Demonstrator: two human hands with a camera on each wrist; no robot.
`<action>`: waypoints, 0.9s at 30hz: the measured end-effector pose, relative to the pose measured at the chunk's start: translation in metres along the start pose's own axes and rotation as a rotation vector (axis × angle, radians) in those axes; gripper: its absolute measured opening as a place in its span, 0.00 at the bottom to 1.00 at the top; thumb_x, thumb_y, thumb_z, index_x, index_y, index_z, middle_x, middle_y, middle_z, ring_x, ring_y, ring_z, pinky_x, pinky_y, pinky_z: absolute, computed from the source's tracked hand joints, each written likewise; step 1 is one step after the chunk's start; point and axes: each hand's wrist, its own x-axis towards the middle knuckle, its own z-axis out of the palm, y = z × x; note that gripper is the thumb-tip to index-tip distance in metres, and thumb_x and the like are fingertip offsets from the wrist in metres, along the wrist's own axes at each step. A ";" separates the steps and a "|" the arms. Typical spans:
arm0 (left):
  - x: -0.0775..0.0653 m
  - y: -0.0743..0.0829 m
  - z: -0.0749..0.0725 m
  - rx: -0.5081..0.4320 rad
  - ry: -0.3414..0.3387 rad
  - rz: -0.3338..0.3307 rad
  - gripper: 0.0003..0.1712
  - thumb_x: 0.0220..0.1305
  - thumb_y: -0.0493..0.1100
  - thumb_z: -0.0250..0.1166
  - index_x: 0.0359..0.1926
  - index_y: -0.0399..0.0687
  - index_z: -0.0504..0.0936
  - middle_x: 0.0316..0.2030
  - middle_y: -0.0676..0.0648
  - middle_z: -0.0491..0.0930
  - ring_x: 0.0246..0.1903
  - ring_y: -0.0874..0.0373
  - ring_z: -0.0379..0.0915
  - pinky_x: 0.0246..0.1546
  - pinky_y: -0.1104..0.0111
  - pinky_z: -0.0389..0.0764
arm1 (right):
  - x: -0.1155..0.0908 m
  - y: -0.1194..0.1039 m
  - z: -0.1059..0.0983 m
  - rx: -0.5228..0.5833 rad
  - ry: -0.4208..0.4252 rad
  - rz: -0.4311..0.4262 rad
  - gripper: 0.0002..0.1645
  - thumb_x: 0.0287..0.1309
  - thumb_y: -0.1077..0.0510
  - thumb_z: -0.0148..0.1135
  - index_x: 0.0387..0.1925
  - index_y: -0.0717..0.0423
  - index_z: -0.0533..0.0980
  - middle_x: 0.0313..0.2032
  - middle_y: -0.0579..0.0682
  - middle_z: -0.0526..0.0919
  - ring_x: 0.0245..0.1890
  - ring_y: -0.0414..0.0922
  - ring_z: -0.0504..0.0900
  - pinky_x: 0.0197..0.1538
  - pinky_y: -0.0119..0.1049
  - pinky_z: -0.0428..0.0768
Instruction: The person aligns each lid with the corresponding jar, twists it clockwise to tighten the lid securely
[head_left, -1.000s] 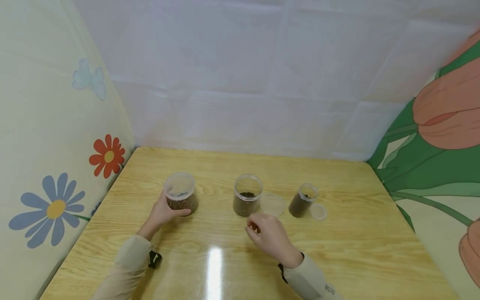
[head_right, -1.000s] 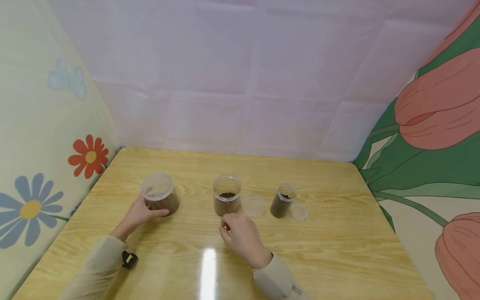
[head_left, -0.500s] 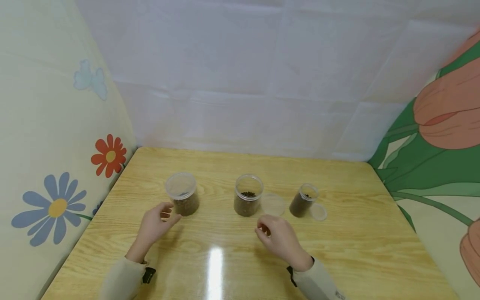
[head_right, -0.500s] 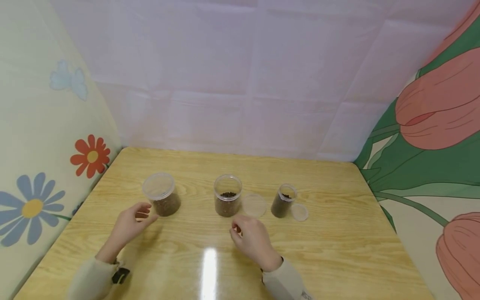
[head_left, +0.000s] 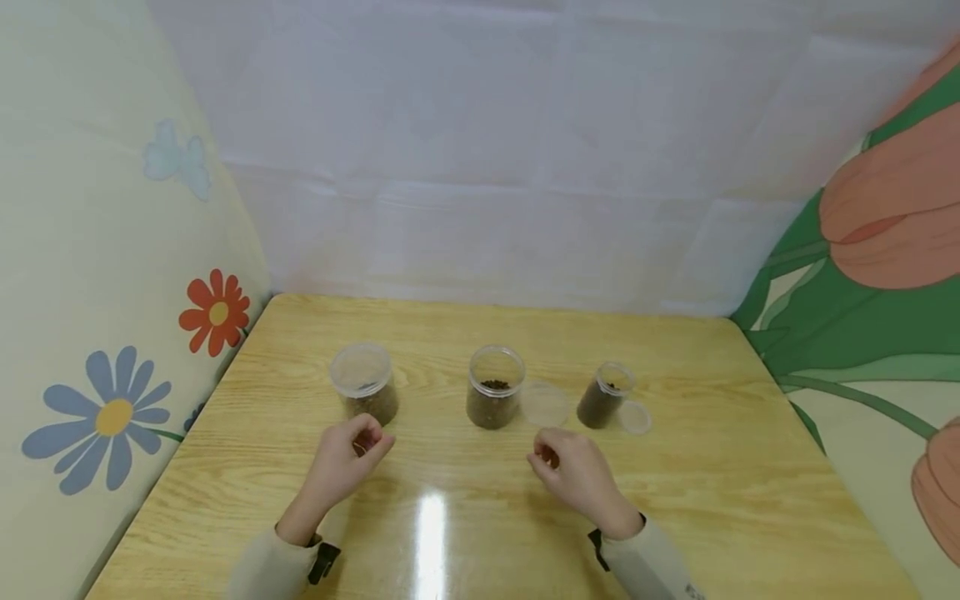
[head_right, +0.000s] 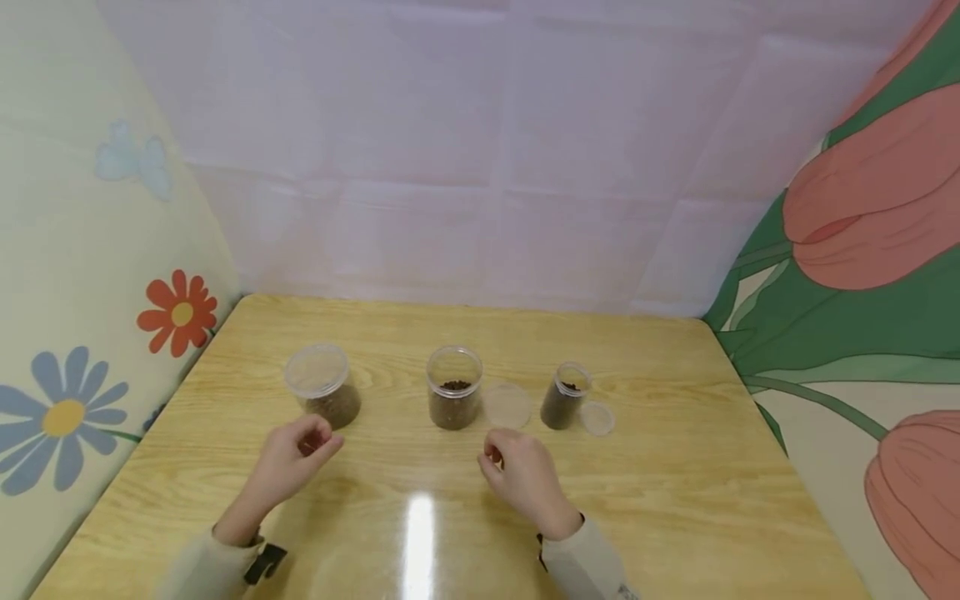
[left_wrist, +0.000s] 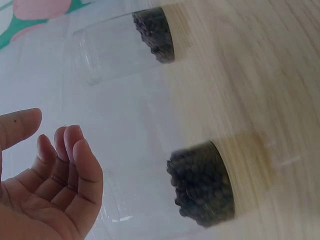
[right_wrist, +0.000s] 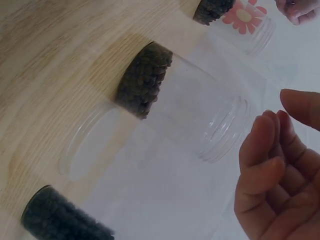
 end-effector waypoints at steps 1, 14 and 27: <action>0.000 0.001 0.002 -0.007 -0.001 0.005 0.11 0.53 0.32 0.65 0.22 0.45 0.71 0.17 0.57 0.70 0.17 0.68 0.66 0.18 0.73 0.72 | 0.000 0.001 -0.001 -0.005 -0.005 0.008 0.14 0.42 0.66 0.68 0.17 0.51 0.71 0.17 0.40 0.72 0.18 0.37 0.71 0.22 0.25 0.69; 0.019 0.008 0.030 -0.083 -0.080 0.018 0.09 0.52 0.33 0.67 0.33 0.39 0.75 0.22 0.53 0.75 0.23 0.65 0.71 0.21 0.73 0.74 | -0.004 0.008 -0.005 -0.009 -0.024 0.056 0.14 0.43 0.66 0.69 0.17 0.51 0.71 0.17 0.40 0.72 0.18 0.37 0.71 0.22 0.25 0.69; 0.055 -0.005 0.057 -0.148 -0.184 -0.149 0.36 0.48 0.36 0.70 0.58 0.36 0.65 0.40 0.38 0.76 0.38 0.51 0.73 0.35 0.64 0.76 | -0.006 0.013 -0.005 -0.002 -0.032 0.087 0.11 0.44 0.64 0.69 0.19 0.52 0.74 0.18 0.39 0.73 0.18 0.33 0.70 0.22 0.25 0.69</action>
